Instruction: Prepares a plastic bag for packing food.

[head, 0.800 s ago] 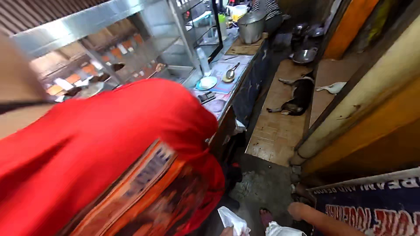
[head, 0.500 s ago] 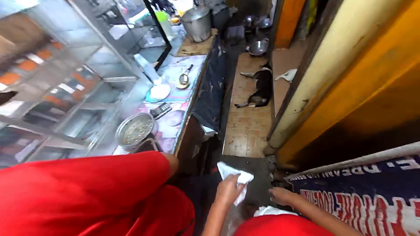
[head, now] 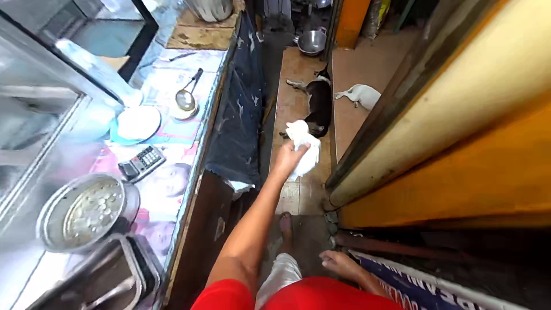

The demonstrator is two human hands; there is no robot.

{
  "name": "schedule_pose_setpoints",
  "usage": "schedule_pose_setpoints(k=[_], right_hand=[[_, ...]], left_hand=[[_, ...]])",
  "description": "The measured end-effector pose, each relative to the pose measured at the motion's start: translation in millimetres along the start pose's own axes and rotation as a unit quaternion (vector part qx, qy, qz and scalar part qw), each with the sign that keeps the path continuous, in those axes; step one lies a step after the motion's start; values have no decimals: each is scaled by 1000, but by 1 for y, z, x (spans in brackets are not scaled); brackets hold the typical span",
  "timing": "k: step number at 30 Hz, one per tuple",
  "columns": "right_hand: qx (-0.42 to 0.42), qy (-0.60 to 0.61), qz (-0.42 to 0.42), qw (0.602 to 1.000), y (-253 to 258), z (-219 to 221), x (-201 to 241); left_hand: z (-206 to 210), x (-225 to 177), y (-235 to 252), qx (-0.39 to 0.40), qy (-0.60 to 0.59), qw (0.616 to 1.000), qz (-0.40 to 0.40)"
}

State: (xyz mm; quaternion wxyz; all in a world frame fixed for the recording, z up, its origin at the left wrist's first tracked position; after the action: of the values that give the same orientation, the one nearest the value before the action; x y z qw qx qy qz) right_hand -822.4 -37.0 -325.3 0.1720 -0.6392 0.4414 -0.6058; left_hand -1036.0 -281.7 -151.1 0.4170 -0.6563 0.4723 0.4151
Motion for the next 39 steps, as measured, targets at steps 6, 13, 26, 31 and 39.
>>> schedule_pose_setpoints(k=[6,13,26,31,39], right_hand=[[-202,506,77,835,101,-104,1],[-330,377,-82,861,211,-293,91],[89,491,-103,861,417,-551,257],[114,159,-192,962,408,-619,301],[-135,321,-119,930,416,-759,194]], left_hand=[[35,46,35,326,40,943,-53],[9,39,130,304,-99,938,-131],[-98,81,352,-69,-160,963,-203],[-88,79,411,-81,-216,940,-252],[-19,59,659,91,2,975,-203]])
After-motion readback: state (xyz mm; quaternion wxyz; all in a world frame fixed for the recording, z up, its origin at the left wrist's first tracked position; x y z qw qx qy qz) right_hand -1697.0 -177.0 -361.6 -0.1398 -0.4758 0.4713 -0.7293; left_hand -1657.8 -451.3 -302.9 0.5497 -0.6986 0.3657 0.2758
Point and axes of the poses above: each hand's wrist, its own y-axis towards the middle knuckle, its own z-axis out of the palm, x = y × z, the point moved 8 cm from there along y, towards the middle knuckle, and after that the axes turned 1 degree about -x, right-handed, at the moved point
